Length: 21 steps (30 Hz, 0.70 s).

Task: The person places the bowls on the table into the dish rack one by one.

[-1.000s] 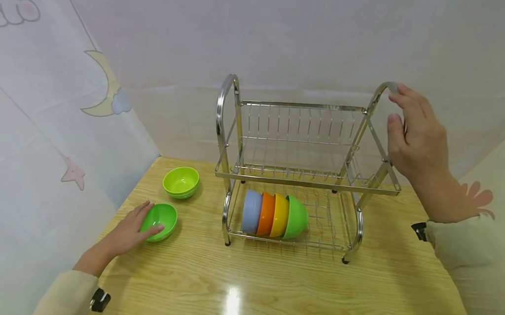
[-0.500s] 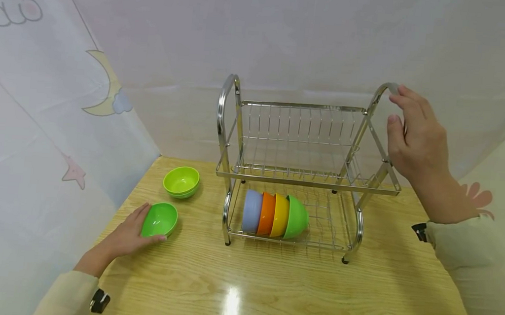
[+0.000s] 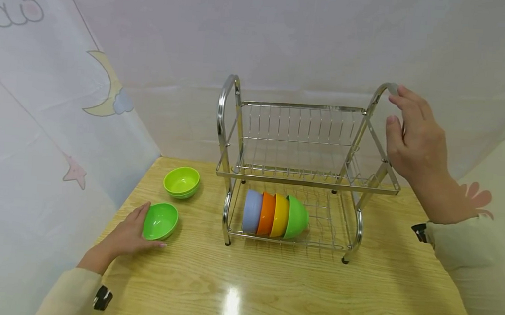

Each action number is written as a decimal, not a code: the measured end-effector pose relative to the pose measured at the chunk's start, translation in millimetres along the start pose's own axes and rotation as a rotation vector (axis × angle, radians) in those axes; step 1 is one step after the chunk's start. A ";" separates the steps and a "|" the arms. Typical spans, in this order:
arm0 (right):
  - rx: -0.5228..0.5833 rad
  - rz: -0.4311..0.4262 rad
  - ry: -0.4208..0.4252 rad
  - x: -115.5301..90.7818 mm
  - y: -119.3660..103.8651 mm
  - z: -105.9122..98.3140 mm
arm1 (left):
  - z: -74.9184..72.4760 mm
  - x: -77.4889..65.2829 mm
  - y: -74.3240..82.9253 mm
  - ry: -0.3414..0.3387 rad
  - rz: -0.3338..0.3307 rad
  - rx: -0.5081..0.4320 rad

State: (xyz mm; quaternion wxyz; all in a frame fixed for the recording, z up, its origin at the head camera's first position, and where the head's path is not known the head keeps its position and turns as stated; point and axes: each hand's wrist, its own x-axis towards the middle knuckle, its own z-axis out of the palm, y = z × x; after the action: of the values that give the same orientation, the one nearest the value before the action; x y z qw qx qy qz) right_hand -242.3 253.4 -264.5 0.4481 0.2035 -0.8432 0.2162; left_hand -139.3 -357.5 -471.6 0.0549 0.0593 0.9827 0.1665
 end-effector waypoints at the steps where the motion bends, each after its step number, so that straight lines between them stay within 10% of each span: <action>1: 0.001 -0.002 0.005 -0.1 -0.1 0.4 | 0.5 0.7 -0.3 0.003 0.000 0.001; 21: -0.013 -0.043 0.033 -0.8 -0.7 1.6 | 11.8 11.3 0.8 0.045 -0.004 -0.012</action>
State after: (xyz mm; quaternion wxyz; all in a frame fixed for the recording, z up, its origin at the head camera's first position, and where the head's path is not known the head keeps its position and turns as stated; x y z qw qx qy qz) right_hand -242.6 252.1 -265.8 0.4678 0.2153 -0.8325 0.2044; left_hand -148.9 -351.4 -483.5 0.0335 0.0532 0.9828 0.1735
